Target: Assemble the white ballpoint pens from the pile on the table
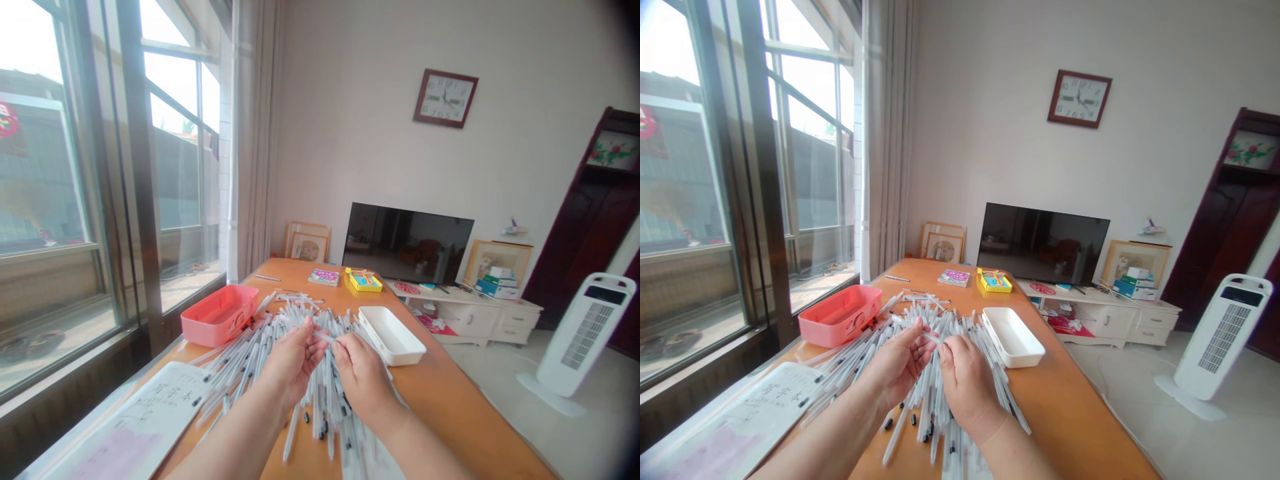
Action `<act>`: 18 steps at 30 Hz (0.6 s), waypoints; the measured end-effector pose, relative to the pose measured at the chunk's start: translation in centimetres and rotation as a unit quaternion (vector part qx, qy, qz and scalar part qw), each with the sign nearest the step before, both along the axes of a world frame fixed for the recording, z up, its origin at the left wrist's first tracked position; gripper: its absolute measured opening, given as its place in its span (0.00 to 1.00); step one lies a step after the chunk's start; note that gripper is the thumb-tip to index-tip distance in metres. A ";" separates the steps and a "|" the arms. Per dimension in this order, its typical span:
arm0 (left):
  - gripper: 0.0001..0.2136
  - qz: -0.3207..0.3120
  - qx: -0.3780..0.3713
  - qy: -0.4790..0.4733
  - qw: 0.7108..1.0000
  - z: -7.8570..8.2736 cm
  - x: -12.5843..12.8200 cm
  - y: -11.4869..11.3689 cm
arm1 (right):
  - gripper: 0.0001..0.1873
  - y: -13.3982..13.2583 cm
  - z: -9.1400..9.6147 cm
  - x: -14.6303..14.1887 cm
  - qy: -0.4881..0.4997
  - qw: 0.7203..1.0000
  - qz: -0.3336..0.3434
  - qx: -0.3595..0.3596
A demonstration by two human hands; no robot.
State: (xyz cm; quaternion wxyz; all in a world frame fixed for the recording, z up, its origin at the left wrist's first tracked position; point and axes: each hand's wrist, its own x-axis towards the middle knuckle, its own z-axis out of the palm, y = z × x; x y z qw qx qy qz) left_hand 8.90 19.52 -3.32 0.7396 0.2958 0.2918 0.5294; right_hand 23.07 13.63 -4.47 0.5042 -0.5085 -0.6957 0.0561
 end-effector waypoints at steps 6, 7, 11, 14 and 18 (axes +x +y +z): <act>0.09 -0.011 0.005 -0.011 1.000 -0.2 0.1 0.0 | 0.23 0.7 -0.6 0.1 0.135 0.982 0.033 -0.127; 0.09 -0.013 0.012 -0.010 1.000 -0.2 0.1 0.0 | 0.25 0.9 -0.7 0.1 0.167 0.973 0.041 -0.153; 0.09 -0.010 0.032 -0.001 0.999 -0.5 0.2 0.0 | 0.24 1.0 -0.8 0.1 0.177 0.969 0.052 -0.162; 0.10 0.002 0.028 0.004 1.000 -0.5 0.1 0.1 | 0.19 0.7 -0.6 0.0 0.096 0.992 0.025 -0.084; 0.10 0.003 0.029 0.004 1.000 -0.4 0.0 0.1 | 0.17 0.5 -0.4 -0.1 0.105 0.992 0.019 -0.068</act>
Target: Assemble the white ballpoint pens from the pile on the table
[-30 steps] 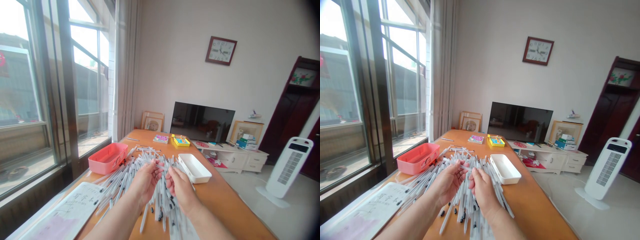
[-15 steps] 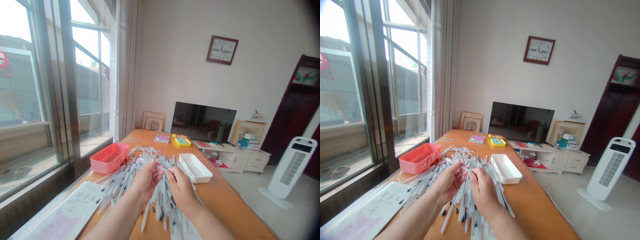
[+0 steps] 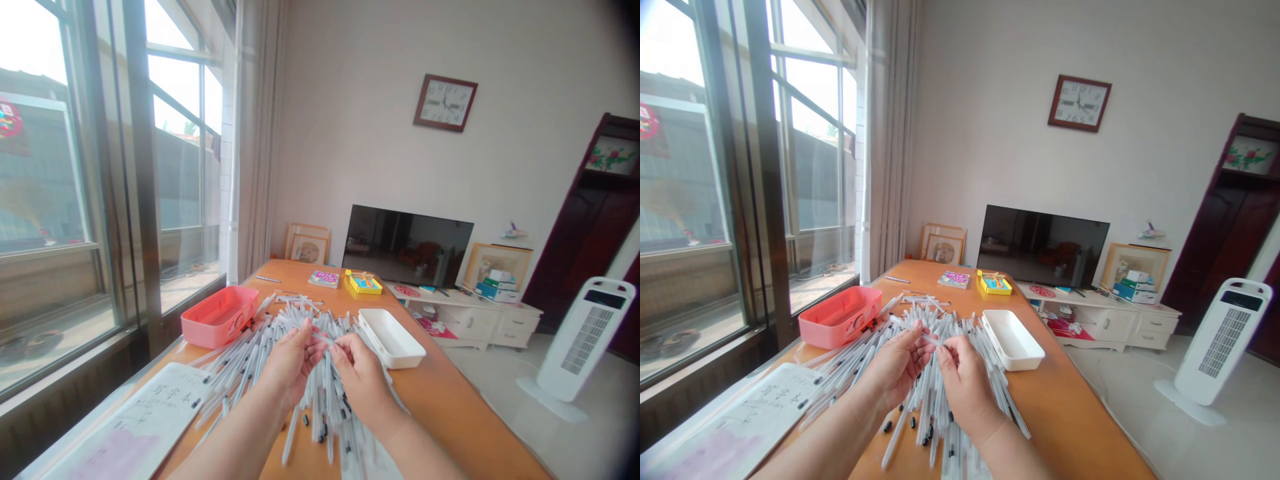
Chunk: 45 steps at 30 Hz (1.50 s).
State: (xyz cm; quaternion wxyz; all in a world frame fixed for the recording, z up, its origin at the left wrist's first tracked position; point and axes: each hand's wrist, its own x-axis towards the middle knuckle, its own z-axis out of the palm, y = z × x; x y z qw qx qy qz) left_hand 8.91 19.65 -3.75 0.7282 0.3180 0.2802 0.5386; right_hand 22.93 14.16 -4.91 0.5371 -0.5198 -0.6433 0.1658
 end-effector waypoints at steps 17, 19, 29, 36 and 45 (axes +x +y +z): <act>0.10 0.016 0.005 0.013 1.000 -0.1 0.0 0.0 | 0.23 0.1 -0.1 0.0 0.043 0.994 0.030 -0.091; 0.09 0.019 0.002 0.016 1.000 -0.1 0.0 -0.1 | 0.20 0.2 -0.1 0.0 0.015 0.999 0.015 -0.044; 0.09 0.027 0.002 0.022 0.999 0.0 -0.1 -0.1 | 0.23 0.6 -0.7 0.3 0.100 0.986 0.059 -0.122; 0.12 0.061 -0.007 0.056 0.997 -0.5 -0.5 0.6 | 0.09 0.4 -0.9 0.5 -0.047 0.999 -0.022 0.001; 0.22 0.125 0.087 0.231 0.961 -1.6 -1.4 1.6 | 0.12 2.2 -3.3 2.7 -0.086 0.993 -0.064 -0.046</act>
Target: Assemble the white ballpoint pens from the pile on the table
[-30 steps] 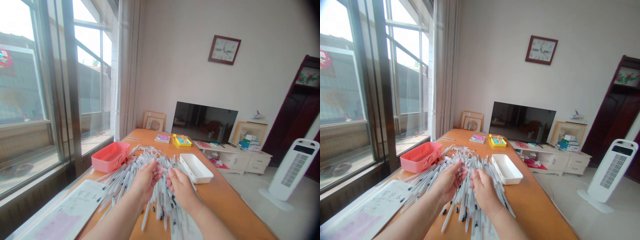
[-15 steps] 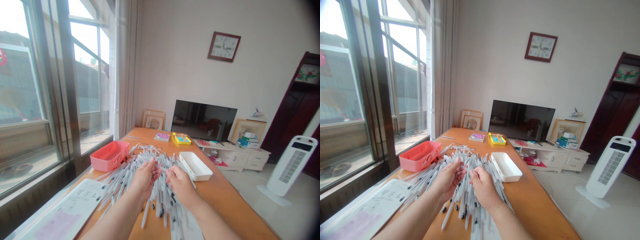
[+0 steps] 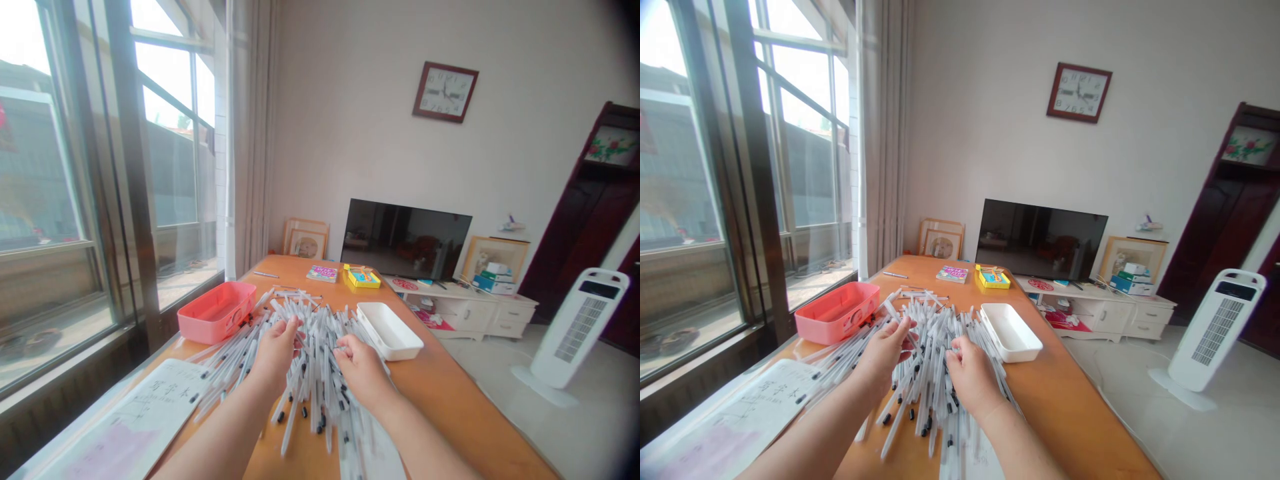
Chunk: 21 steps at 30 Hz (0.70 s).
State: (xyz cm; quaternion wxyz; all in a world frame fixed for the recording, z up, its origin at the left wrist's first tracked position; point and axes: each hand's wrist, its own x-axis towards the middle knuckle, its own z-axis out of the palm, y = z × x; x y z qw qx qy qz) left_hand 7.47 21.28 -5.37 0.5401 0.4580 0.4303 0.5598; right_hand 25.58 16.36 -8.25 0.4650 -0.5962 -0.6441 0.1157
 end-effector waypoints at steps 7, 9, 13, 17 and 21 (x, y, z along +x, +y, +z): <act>0.16 0.010 0.099 0.080 0.992 1.0 -0.1 -0.1 | 0.18 -0.3 1.4 -0.1 0.072 0.997 -0.004 0.019; 0.15 0.009 0.141 0.099 0.985 1.4 0.2 -0.5 | 0.18 -0.6 2.3 -0.4 0.111 0.993 0.010 0.026; 0.13 0.000 0.203 0.109 0.973 2.8 0.8 -1.6 | 0.18 -1.0 3.2 -0.8 0.145 0.988 0.029 0.034; 0.20 -0.026 0.162 0.021 0.986 4.2 0.6 -2.0 | 0.18 -0.9 2.8 -0.9 0.145 0.989 0.030 0.024; 0.23 -0.030 0.147 -0.060 0.987 5.0 -0.2 -1.7 | 0.18 -0.4 1.7 -0.4 0.121 0.992 0.018 0.001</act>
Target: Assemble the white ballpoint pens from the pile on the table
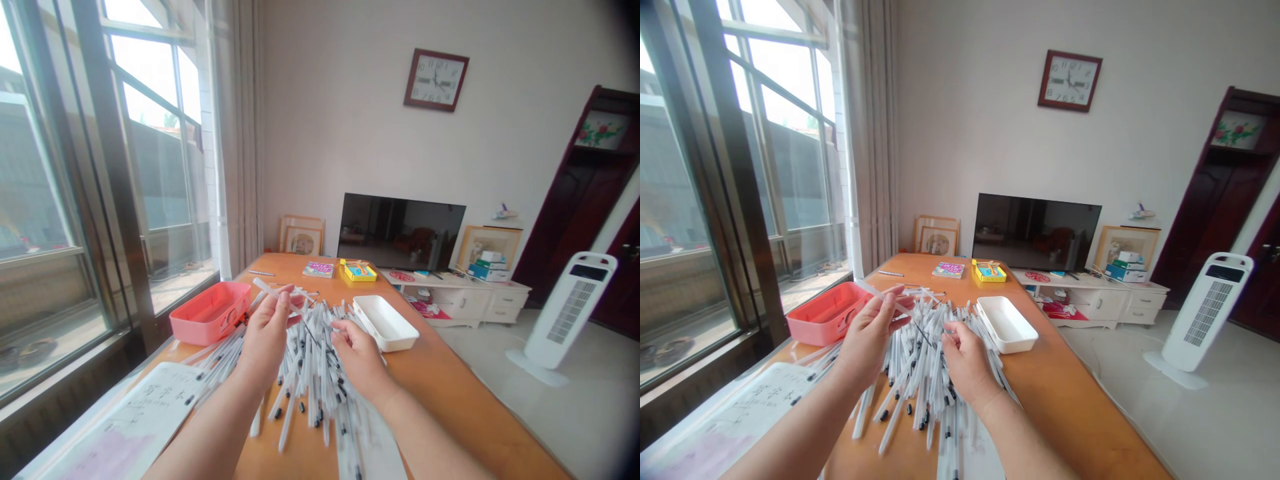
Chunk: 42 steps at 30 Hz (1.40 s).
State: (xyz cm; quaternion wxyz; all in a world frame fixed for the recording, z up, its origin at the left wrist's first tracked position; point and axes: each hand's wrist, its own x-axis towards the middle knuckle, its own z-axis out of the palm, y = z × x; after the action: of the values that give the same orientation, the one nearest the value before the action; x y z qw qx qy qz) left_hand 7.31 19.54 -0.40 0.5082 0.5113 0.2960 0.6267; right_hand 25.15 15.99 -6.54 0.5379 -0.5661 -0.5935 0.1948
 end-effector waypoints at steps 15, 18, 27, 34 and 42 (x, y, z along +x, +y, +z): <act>0.10 0.073 0.146 0.352 0.922 -2.4 -0.4 0.6 | 0.25 -0.5 1.1 -0.3 0.093 0.996 -0.007 0.005; 0.09 0.128 0.229 0.504 0.823 -2.9 -0.4 0.2 | 0.29 -1.1 2.1 -0.4 0.130 0.991 0.012 -0.017; 0.22 0.151 0.282 0.470 0.823 -3.6 0.1 0.2 | 0.26 -0.8 1.6 -0.9 0.183 0.978 0.043 -0.095; 0.23 -0.066 -0.079 -0.002 0.995 -4.0 1.1 0.8 | 0.19 -0.7 1.6 -1.1 0.397 0.888 0.129 -0.193; 0.10 -0.171 -0.159 -0.108 0.966 -2.9 0.9 0.1 | 0.16 -1.7 2.0 -2.3 0.465 0.803 0.270 -0.258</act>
State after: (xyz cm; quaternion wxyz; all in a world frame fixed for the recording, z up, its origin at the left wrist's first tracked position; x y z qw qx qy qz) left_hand 8.21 19.67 -3.30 0.7114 0.3967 0.2431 0.5268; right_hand 22.84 14.30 -4.56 0.5090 -0.3427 -0.3286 0.7180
